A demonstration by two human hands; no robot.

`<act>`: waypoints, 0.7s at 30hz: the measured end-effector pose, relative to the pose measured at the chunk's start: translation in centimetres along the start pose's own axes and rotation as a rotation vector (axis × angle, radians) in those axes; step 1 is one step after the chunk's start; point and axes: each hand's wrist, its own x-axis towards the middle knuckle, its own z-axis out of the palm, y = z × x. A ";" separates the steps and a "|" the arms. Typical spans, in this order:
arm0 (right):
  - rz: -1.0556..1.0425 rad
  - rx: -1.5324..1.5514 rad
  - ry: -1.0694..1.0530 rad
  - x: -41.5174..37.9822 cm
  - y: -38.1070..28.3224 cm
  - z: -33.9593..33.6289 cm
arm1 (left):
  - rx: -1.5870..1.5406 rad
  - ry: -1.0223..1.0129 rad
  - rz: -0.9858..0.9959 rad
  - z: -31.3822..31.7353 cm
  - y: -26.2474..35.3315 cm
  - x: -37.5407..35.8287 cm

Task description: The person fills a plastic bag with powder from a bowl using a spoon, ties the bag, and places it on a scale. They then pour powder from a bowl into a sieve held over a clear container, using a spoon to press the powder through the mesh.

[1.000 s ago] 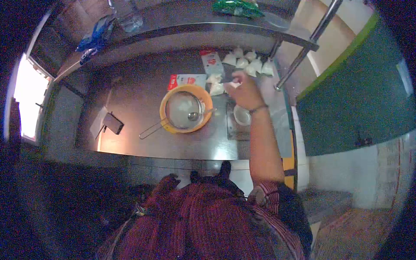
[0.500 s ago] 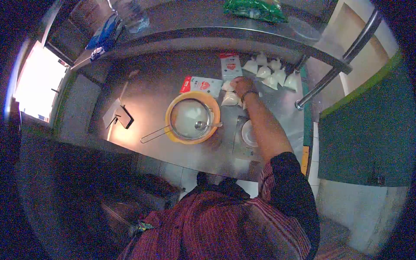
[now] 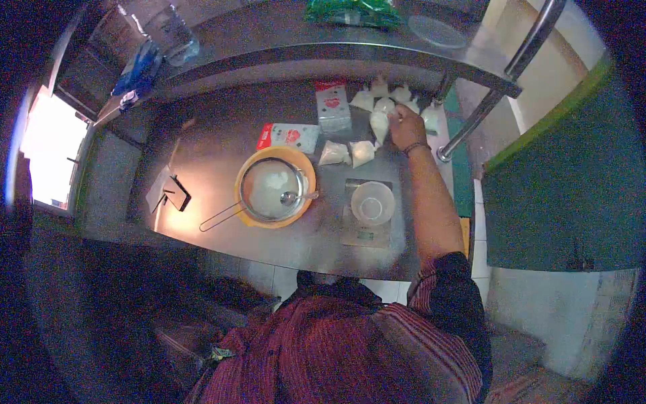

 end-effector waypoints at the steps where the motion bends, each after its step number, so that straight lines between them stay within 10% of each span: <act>1: -0.016 -0.024 0.018 -0.6 -0.1 -1.0 | 0.005 0.001 0.008 -0.3 0.2 0.1; 11: -0.045 -0.090 -0.296 -5.6 4.1 1.3 | 0.031 0.005 0.019 -0.3 0.9 1.4; 15: 0.134 0.157 0.069 -7.5 4.6 -0.4 | 0.037 -0.004 0.025 0.2 0.6 1.9; 21: 0.349 0.226 0.049 -14.5 8.4 -1.9 | 0.056 0.004 0.039 0.2 1.0 2.5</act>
